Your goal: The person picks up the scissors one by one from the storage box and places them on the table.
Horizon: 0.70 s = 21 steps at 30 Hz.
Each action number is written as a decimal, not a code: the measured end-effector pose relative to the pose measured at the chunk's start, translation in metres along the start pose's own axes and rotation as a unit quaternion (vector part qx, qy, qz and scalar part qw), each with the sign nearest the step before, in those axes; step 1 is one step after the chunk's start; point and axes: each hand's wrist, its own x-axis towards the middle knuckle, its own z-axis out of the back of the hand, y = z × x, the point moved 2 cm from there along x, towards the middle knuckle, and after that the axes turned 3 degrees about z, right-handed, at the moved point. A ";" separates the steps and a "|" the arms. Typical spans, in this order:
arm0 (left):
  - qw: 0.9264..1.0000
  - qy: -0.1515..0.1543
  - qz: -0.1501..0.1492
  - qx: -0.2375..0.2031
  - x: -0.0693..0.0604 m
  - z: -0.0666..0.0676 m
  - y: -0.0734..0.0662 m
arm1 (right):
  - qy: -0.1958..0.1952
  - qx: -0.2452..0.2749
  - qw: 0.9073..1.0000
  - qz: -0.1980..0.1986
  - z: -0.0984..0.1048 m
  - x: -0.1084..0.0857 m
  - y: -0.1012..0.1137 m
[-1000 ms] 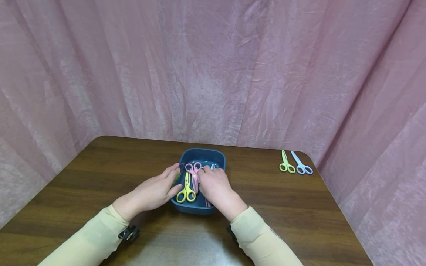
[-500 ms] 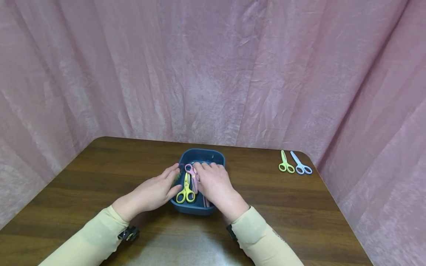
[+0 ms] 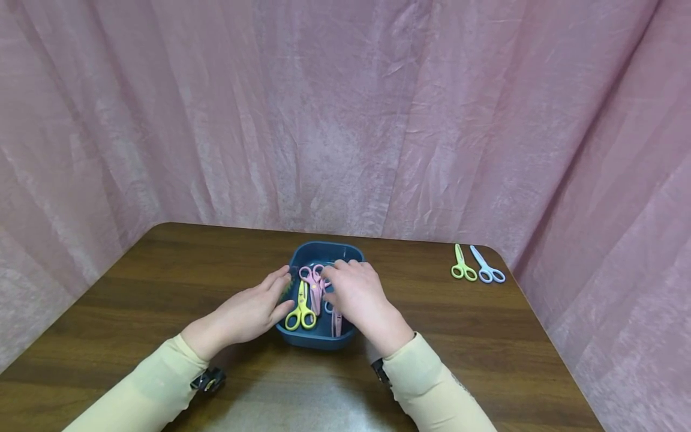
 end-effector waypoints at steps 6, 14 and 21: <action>1.000 0.010 0.009 -0.008 0.000 0.001 0.000 | 0.003 0.022 1.000 -0.011 0.008 -0.003 -0.004; 1.000 0.009 0.008 -0.008 0.000 0.001 0.000 | 0.003 0.041 0.999 -0.022 0.018 -0.008 -0.009; 1.000 0.014 0.014 -0.010 -0.001 0.000 0.000 | -0.004 0.040 0.999 -0.023 0.027 -0.014 -0.015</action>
